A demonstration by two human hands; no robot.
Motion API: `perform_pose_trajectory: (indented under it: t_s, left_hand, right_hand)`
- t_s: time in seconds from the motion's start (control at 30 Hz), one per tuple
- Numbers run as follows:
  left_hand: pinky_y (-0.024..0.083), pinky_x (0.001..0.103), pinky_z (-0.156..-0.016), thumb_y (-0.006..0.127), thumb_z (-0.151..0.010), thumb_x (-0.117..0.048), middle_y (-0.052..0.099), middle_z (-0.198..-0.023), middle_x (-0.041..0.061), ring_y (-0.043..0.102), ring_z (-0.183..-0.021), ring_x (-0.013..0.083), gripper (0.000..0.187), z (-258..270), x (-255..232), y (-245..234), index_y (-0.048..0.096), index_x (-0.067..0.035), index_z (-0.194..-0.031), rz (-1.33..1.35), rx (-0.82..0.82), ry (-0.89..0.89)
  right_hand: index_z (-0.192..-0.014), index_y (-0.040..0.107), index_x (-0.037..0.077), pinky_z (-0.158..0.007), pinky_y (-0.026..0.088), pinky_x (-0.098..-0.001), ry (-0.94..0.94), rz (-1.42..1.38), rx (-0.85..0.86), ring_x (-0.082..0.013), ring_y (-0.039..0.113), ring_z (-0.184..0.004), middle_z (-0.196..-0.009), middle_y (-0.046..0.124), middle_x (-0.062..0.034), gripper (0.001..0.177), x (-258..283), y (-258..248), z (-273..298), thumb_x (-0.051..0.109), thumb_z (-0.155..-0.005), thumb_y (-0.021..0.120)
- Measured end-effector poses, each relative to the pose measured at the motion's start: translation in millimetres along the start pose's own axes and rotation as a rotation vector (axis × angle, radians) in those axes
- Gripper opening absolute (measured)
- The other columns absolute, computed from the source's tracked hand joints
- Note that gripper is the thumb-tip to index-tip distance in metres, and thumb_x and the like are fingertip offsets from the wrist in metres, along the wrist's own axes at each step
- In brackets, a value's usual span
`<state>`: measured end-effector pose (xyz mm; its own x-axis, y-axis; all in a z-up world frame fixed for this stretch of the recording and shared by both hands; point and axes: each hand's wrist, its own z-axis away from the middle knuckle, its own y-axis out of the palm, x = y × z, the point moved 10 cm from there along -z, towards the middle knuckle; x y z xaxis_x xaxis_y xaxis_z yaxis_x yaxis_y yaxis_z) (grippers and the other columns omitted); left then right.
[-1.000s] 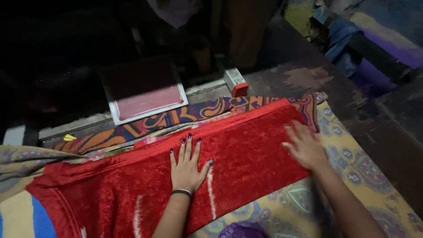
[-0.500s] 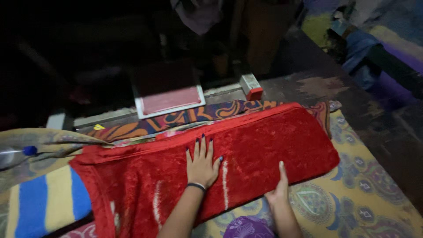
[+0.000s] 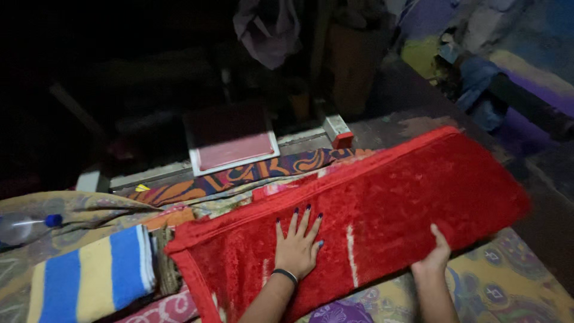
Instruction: The person folds a pink patterned textile and a red tie-dye towel on a patterned bedsheet, smoothing and aligning edges before stacking them. A plastic bottle is moved aside during the process.
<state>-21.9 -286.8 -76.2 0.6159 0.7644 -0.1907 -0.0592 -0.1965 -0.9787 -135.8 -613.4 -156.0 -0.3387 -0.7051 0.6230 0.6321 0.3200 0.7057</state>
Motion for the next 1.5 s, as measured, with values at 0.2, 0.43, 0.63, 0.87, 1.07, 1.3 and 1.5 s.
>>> perform_pose_trajectory:
  t_s: [0.2,0.43,0.63,0.87,1.07,1.3,1.5]
  left_hand:
    - [0.004,0.074,-0.116,0.044,-0.098,-0.045,0.012,-0.168,0.008,0.014,-0.153,0.0364,0.067,-13,-15,27,0.024,-0.027,-0.16,-0.017,0.085,-0.035]
    - [0.017,0.071,-0.114,0.05,-0.089,-0.058,0.021,-0.168,0.006,0.027,-0.15,0.0334,0.083,-39,9,22,0.021,-0.027,-0.161,0.009,0.184,-0.154]
    - [0.024,0.06,-0.117,0.063,-0.077,-0.067,0.025,-0.168,0.003,0.028,-0.151,0.028,0.102,-59,51,35,0.024,-0.024,-0.161,0.067,0.358,-0.147]
    - [0.033,0.052,-0.11,0.055,-0.081,-0.07,0.041,-0.152,0.006,0.039,-0.138,0.0256,0.089,-56,113,80,0.04,-0.018,-0.152,1.307,0.471,-0.408]
    - [0.041,0.048,-0.1,0.044,-0.084,-0.075,0.053,-0.135,0.008,0.051,-0.121,0.0249,0.086,-32,144,74,0.048,-0.014,-0.144,1.935,0.477,-0.533]
    - [0.051,0.044,-0.088,0.031,-0.086,-0.081,0.068,-0.115,0.009,0.064,-0.102,0.0241,0.091,-1,198,10,0.057,-0.009,-0.135,1.988,0.36,-0.651]
    - [0.047,0.042,-0.084,0.037,-0.092,-0.08,0.066,-0.106,0.012,0.058,-0.093,0.0252,0.085,53,279,-13,0.058,-0.014,-0.141,1.683,0.186,-0.878]
  right_hand:
    - [-0.144,0.055,0.013,-0.109,0.043,-0.0501,0.204,0.087,-0.036,-0.03,0.057,-0.128,-0.145,0.061,-0.0081,0.057,-30,-71,-15,0.036,-0.093,0.063]
    - [-0.144,0.046,0.017,-0.103,0.053,-0.0489,-0.217,0.329,-0.079,-0.0273,0.061,-0.124,-0.143,0.057,-0.0091,0.075,30,8,-4,0.01,-0.076,0.075]
    - [-0.144,0.046,0.003,-0.108,0.048,-0.0417,-0.614,1.035,0.144,-0.0305,0.06,-0.127,-0.143,0.058,-0.0136,0.081,39,122,57,0.014,-0.075,0.086]
    - [-0.124,0.056,0.007,-0.127,0.019,-0.0534,-0.888,1.329,1.115,-0.0452,0.019,-0.16,-0.167,0.033,-0.0257,0.076,-27,227,185,0.01,-0.051,0.081]
    - [-0.125,0.066,0.01,-0.123,0.018,-0.0585,-0.807,1.624,1.243,-0.0451,0.025,-0.153,-0.164,0.033,-0.019,0.078,-67,247,224,0.013,-0.049,0.086]
    - [-0.121,0.067,0.011,-0.122,0.02,-0.06,-0.829,1.715,1.167,-0.0475,0.022,-0.153,-0.165,0.028,-0.019,0.067,-62,234,215,0.019,-0.057,0.084]
    - [-0.126,0.069,0.018,-0.118,0.015,-0.0697,-0.74,1.87,1.483,-0.0509,0.016,-0.153,-0.168,0.022,-0.0154,0.063,-118,232,256,0.023,-0.065,0.085]
